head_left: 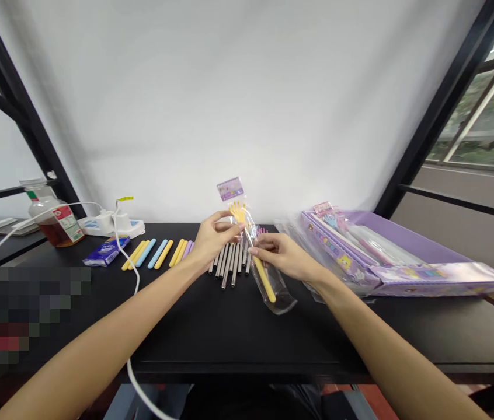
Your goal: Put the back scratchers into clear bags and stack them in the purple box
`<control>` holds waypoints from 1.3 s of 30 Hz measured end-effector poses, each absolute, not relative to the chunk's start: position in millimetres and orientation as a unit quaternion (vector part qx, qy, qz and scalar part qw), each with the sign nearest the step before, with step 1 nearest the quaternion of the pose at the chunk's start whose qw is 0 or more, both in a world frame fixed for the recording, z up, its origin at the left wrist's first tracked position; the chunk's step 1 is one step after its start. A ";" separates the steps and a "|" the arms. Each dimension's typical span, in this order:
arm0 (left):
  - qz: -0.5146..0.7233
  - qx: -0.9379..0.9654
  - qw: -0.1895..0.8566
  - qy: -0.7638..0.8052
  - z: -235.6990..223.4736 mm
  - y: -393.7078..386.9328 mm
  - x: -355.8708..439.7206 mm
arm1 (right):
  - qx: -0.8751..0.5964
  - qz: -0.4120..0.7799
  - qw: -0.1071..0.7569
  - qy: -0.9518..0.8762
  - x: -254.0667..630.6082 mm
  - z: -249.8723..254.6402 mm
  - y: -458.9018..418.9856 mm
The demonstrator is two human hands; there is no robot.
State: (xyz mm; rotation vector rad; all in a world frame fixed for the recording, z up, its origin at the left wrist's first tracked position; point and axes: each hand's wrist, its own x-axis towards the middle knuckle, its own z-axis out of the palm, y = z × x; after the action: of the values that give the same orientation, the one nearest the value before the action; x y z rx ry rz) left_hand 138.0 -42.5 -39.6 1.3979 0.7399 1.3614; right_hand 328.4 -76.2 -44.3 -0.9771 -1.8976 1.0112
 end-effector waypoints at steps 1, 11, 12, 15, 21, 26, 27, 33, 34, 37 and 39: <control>0.566 0.599 0.484 0.294 -35.1 -44.3 138.0 | -0.373 0.382 0.404 -0.743 327.5 -44.1 -76.5; 0.542 0.697 0.401 0.244 -31.5 -57.7 144.8 | -0.354 0.332 0.374 -0.790 337.2 -39.1 -80.0; 0.540 0.698 0.404 0.240 -33.3 -57.9 145.6 | -0.355 0.331 0.365 -0.794 339.5 -38.0 -80.2; 0.545 0.697 0.400 0.240 -37.2 -56.8 147.6 | -0.359 0.350 0.339 -0.796 344.3 -34.6 -81.1; 0.515 0.684 0.426 0.293 -34.0 -48.1 159.4 | -0.396 0.315 0.343 -0.791 363.2 -17.5 -86.3; 0.413 0.739 0.426 0.320 -26.6 -36.4 182.9 | -0.503 0.222 0.441 -0.709 428.9 0.9 -84.6; 0.394 0.765 0.399 0.317 -26.6 -34.3 189.6 | -0.534 0.194 0.467 -0.677 446.1 3.1 -82.6; 0.283 0.902 0.199 0.257 -34.9 -31.8 238.0 | -0.704 -0.002 0.423 -0.571 528.3 -4.2 -60.1; 0.263 0.916 0.168 0.251 -37.2 -32.2 245.6 | -0.720 -0.014 0.385 -0.578 535.5 -9.1 -55.7; 0.233 0.929 0.115 0.263 -42.8 -31.5 262.6 | -0.745 -0.014 0.259 -0.615 548.5 -26.3 -46.4; 0.238 0.923 0.102 0.286 -44.0 -28.0 266.2 | -0.750 -0.017 0.191 -0.633 553.1 -36.0 -44.9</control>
State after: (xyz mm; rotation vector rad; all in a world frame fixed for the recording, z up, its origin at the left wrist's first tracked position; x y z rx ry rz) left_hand 266.2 -28.0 -44.0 2.7236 0.8434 0.7019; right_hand 553.1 -44.9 -36.0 -2.1081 -1.7778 -0.0482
